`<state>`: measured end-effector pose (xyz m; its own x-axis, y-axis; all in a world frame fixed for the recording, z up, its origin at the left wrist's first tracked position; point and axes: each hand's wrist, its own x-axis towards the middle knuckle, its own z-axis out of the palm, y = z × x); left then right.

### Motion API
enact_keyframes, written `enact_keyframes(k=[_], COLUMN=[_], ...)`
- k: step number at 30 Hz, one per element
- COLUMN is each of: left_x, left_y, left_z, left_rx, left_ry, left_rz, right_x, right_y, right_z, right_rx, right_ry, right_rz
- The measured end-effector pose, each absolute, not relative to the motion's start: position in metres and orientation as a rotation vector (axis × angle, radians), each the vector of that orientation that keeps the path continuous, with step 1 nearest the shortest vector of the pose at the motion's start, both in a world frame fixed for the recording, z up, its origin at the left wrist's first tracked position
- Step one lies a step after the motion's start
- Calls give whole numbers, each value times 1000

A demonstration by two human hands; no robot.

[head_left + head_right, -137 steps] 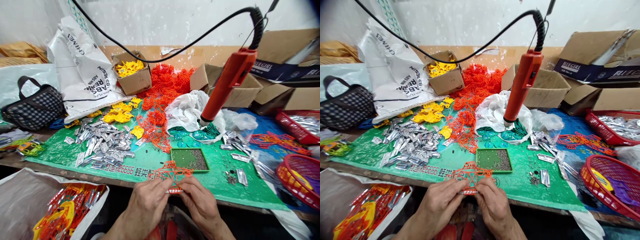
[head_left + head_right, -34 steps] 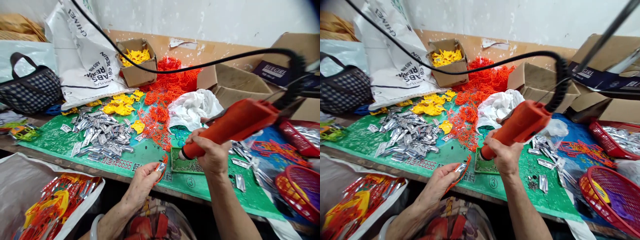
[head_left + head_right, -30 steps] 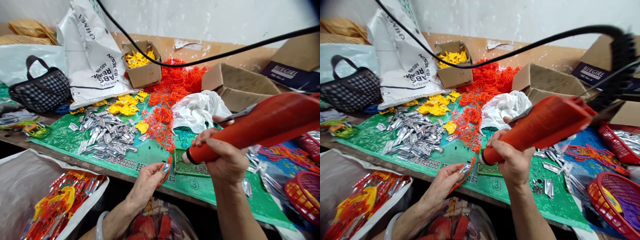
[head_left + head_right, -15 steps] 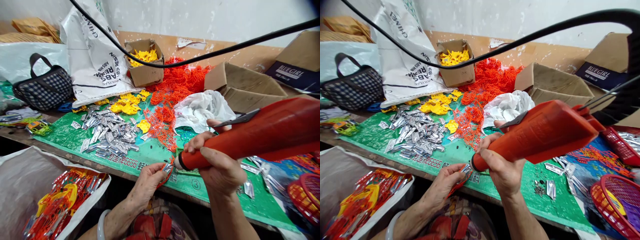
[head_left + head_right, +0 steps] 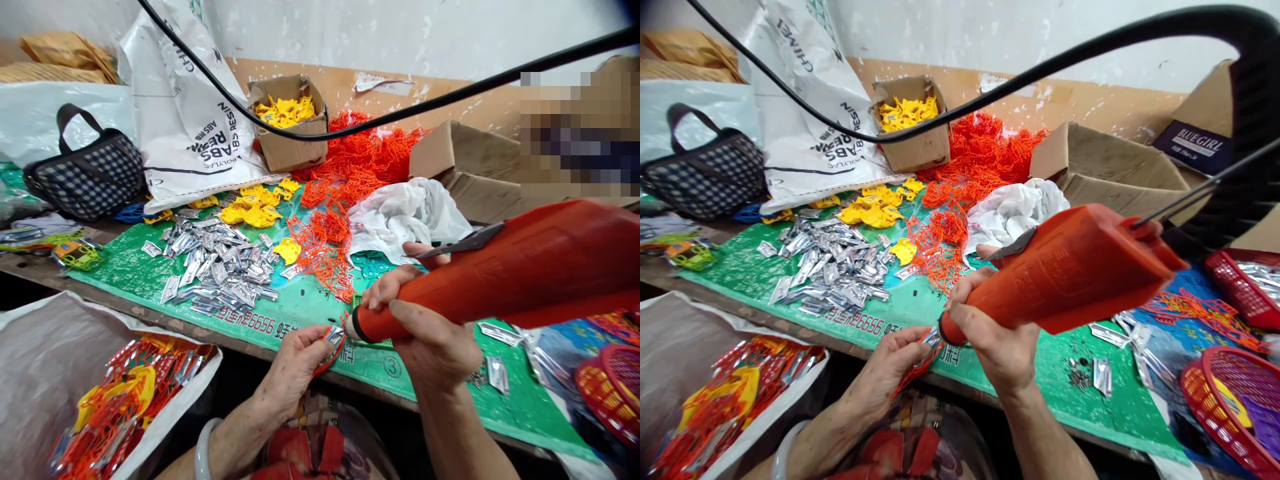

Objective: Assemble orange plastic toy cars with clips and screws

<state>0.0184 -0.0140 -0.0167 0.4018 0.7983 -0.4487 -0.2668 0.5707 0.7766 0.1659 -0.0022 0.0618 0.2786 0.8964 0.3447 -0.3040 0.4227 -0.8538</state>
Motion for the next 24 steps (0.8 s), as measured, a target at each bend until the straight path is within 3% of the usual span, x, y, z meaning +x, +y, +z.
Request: enact_keyframes(k=[24], left_x=[15], left_y=[-9], left_z=[-23], left_rx=[690], left_ry=[924], left_rz=[791], right_x=[169], right_y=[-1], right_z=[62], right_rx=[-705], right_ry=[-939], right_rz=[874])
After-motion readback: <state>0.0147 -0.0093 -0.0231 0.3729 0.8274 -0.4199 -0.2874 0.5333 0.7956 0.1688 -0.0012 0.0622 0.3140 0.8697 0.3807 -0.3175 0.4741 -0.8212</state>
